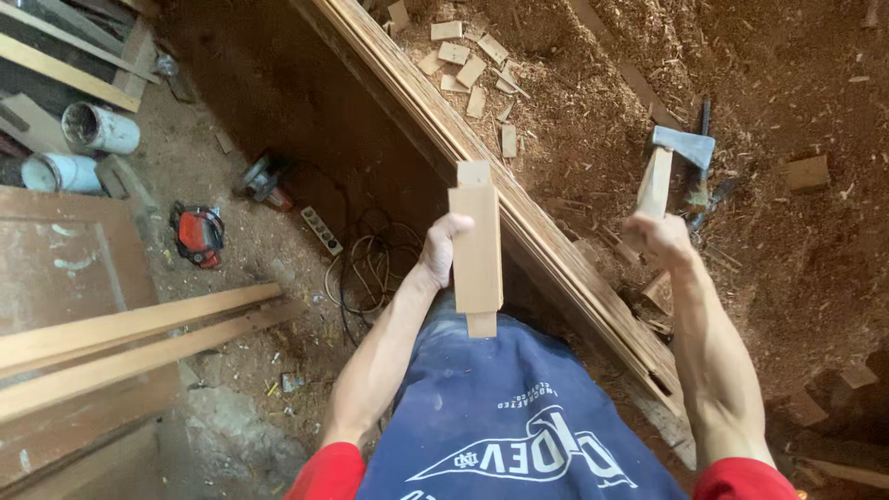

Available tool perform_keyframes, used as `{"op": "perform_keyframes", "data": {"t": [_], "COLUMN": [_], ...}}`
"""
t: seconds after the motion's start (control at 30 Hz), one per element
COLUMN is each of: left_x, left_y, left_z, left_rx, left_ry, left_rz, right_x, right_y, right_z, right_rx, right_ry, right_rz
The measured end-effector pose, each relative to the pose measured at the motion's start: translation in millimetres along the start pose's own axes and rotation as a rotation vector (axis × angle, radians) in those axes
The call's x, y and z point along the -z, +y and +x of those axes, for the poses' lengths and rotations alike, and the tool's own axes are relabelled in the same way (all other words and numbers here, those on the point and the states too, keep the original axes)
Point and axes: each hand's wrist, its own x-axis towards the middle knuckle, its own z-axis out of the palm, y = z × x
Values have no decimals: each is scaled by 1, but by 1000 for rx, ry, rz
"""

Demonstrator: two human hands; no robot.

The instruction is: The person uses a chisel and mallet to carve and shape a long wooden plank. They repeatedly strike the chisel to remove wood shavings, adjust the plank's position, and clear debris from the work area.

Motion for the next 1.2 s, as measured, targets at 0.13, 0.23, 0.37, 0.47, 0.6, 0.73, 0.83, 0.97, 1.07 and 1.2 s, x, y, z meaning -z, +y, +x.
{"op": "perform_keyframes", "data": {"t": [0.13, 0.23, 0.37, 0.47, 0.6, 0.73, 0.83, 0.97, 1.07, 1.2], "left_x": [19, 28, 30, 29, 15, 0, -6, -31, -66, -111], "left_y": [-2, 0, -4, -10, -15, -29, -43, -55, -58, -92], "left_z": [-7, -12, 13, 35, 50, 29, 15, 10, 14, 7], "left_rx": [36, 69, 148, 321, 232, 94, -34, 427, 908, 800], "left_ry": [16, -25, -10, -156, -348, -447, -584, -613, -592, -571], "left_rz": [206, 286, 280, 202, 617, 1093, 1321, 964, 204, 244], "right_x": [2, -27, -62, -52, -67, -121, -155, -172, -173, -161], "right_y": [-45, -35, -59, -77, -57, -29, -7, 35, 70, 108], "right_z": [-57, -127, -214, -259, -307, -352, -380, -405, -421, -443], "right_rx": [1, 300, 616, 505, 237, 66, -108, -148, -117, -136], "right_ry": [75, 5, 148, 498, 731, 865, 942, 1075, 1116, 1084], "right_rz": [627, 949, 829, 706, 807, 851, 927, 1030, 1048, 1040]}}
